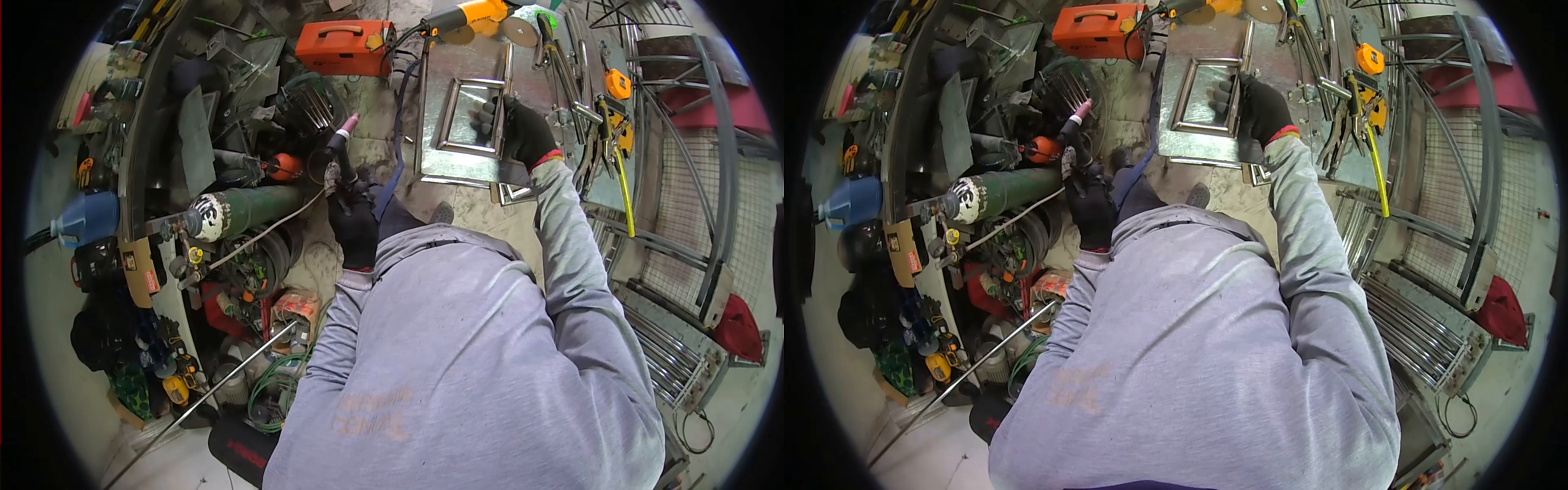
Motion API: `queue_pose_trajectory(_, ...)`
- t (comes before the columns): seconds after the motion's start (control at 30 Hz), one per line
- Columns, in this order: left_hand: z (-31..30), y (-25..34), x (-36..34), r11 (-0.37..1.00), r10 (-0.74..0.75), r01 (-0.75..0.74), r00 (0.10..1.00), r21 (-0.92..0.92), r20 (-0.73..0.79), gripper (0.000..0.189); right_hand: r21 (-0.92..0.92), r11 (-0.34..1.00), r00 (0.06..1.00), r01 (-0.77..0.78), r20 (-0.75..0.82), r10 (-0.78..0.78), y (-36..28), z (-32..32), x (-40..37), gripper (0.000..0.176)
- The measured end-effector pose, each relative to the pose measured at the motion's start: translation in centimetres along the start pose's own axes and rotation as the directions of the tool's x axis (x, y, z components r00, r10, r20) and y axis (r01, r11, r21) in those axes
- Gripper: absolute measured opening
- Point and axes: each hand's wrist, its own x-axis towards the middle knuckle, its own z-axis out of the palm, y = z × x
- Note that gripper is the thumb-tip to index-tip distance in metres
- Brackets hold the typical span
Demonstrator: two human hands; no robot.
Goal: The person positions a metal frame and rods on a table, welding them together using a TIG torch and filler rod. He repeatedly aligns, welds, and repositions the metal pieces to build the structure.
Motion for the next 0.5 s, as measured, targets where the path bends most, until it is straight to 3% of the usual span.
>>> queue_pose_trajectory(0.03, 0.0, 0.3, 0.1, 1.000, 0.001, -0.001, 1.000, 0.002, 0.026, 0.025, -0.002, 1.000, 1.000, 0.006, 0.001, -0.006, 0.1, 1.2, -0.7, 0.035)
queue_pose_trajectory(0.1, 0.0, 0.0, 0.6, 1.000, 0.001, -0.001, 0.998, 0.005, 0.056, 0.025, -0.114, 0.993, 0.984, -0.020, -0.178, -0.001, 0.0, 3.0, -2.0, 0.033)
queue_pose_trajectory(0.13, 0.0, -0.6, 1.1, 1.000, 0.017, -0.016, 0.997, -0.021, 0.069, 0.025, -0.188, 0.978, 0.987, 0.094, -0.108, -0.115, 0.6, 2.6, -1.6, 0.032)
queue_pose_trajectory(0.17, -0.1, -1.2, 1.5, 0.998, 0.032, -0.028, 0.996, -0.047, 0.085, 0.026, -0.184, 0.978, 0.986, 0.100, -0.113, -0.122, 0.8, 2.8, -1.4, 0.032)
queue_pose_trajectory(0.2, 0.1, -0.8, 1.7, 0.998, 0.033, -0.028, 0.995, -0.048, 0.097, 0.026, -0.317, 0.936, 0.966, 0.153, -0.153, -0.210, 0.9, 2.7, -1.0, 0.029)
queue_pose_trajectory(0.23, 0.3, -0.4, 1.9, 0.997, 0.060, -0.063, 0.992, 0.032, 0.107, 0.026, -0.448, 0.873, 0.937, 0.194, -0.180, -0.300, 0.9, 2.7, -0.6, 0.026)
queue_pose_trajectory(0.3, 0.6, -0.1, 2.4, 0.989, 0.091, -0.105, 0.987, 0.108, 0.129, 0.026, -0.499, 0.837, 0.909, 0.224, -0.202, -0.364, 0.8, 3.4, -0.1, 0.030)
queue_pose_trajectory(0.37, 0.3, -0.3, 3.1, 0.988, 0.020, -0.043, 0.989, 0.151, 0.150, 0.034, -0.768, 0.609, 0.805, 0.198, -0.227, -0.548, 0.9, 4.5, -0.4, 0.037)
queue_pose_trajectory(0.4, 0.5, 0.2, 3.4, 0.988, 0.023, -0.047, 0.987, 0.150, 0.158, 0.034, -0.815, 0.556, 0.713, 0.163, -0.292, -0.637, 1.4, 4.6, 0.2, 0.046)
queue_pose_trajectory(0.43, 0.8, 0.7, 3.7, 0.974, 0.088, -0.119, 0.983, 0.195, 0.162, 0.034, -0.813, 0.559, 0.708, 0.166, -0.296, -0.641, 1.5, 4.4, 0.5, 0.046)
queue_pose_trajectory(0.5, 0.7, 0.7, 5.0, 0.952, 0.153, -0.193, 0.972, 0.237, 0.179, 0.035, -0.959, 0.282, 0.613, 0.003, -0.221, -0.759, 1.4, 3.9, 0.8, 0.051)
